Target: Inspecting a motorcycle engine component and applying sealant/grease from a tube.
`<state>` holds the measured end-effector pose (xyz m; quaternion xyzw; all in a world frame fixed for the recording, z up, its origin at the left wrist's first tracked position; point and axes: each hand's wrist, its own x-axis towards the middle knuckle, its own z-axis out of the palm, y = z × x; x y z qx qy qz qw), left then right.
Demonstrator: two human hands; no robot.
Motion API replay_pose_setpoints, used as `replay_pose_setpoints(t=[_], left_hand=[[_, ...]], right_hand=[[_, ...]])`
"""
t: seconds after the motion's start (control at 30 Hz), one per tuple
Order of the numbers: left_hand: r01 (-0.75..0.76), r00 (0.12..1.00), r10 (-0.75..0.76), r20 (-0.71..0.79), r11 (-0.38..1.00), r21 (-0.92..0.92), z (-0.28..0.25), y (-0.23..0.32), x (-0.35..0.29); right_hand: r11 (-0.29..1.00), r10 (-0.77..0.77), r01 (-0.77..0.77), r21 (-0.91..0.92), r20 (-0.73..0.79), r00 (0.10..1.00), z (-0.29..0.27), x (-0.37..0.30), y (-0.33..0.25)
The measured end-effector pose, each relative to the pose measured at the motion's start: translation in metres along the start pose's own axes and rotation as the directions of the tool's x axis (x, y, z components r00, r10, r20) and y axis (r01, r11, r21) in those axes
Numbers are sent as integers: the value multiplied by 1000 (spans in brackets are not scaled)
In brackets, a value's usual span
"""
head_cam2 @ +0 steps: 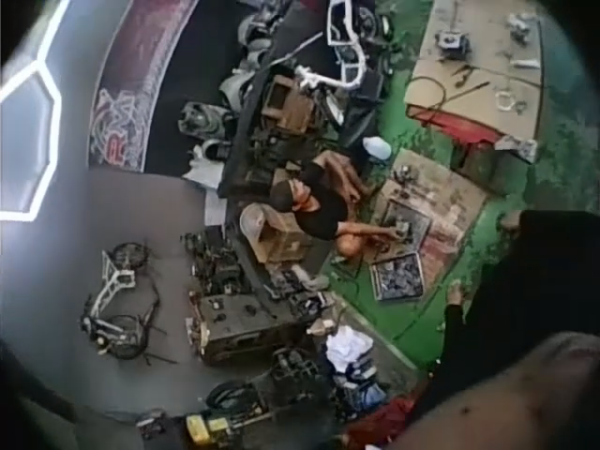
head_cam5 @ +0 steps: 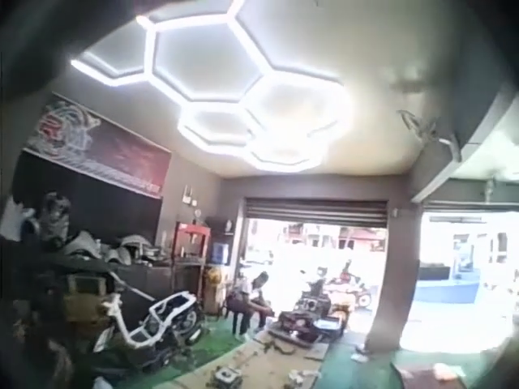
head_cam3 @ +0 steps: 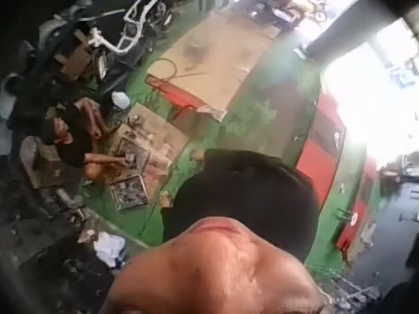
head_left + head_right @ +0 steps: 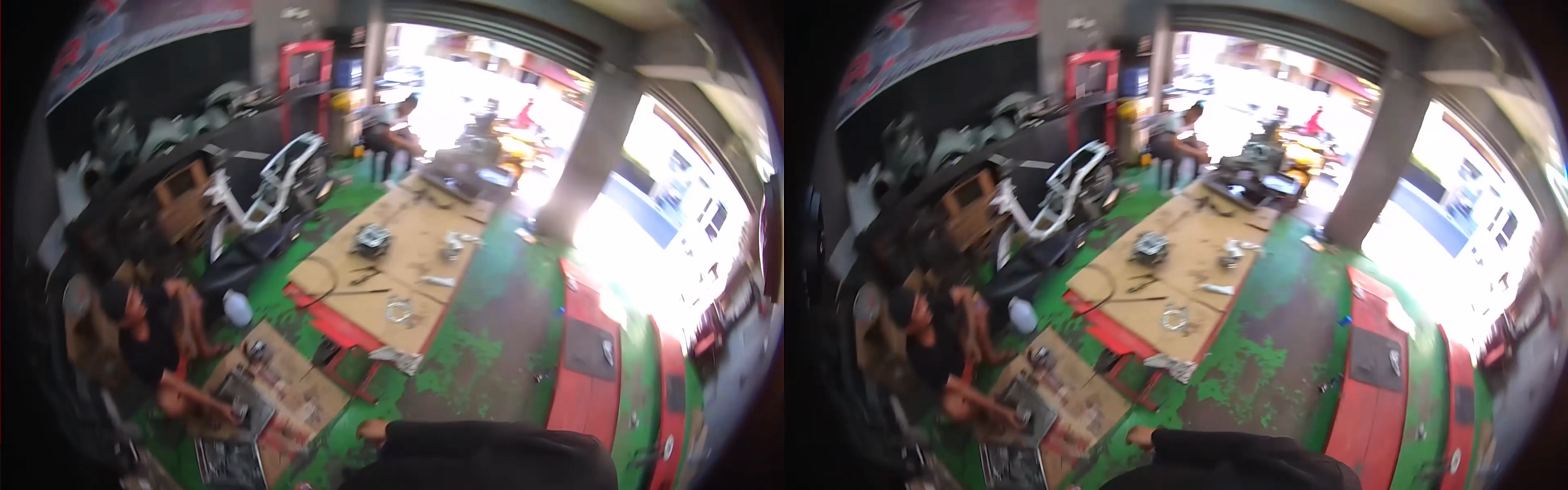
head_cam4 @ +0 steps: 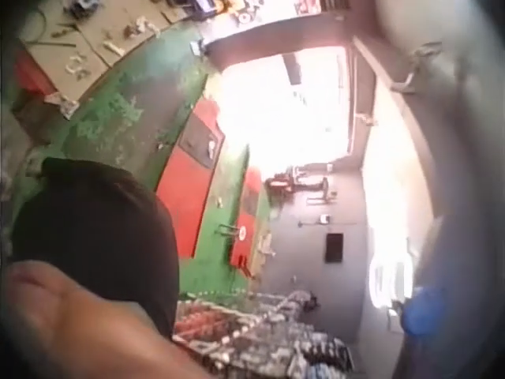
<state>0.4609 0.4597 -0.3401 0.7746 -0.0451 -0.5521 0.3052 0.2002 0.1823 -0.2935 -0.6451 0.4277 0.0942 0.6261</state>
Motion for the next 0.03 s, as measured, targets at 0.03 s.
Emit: replay_pose_setpoints(t=[0.03], left_hand=[[-37,999,36,30,999,38,8,20,12]], right_hand=[[991,100,-101,86,24,995,6,-15,-15]])
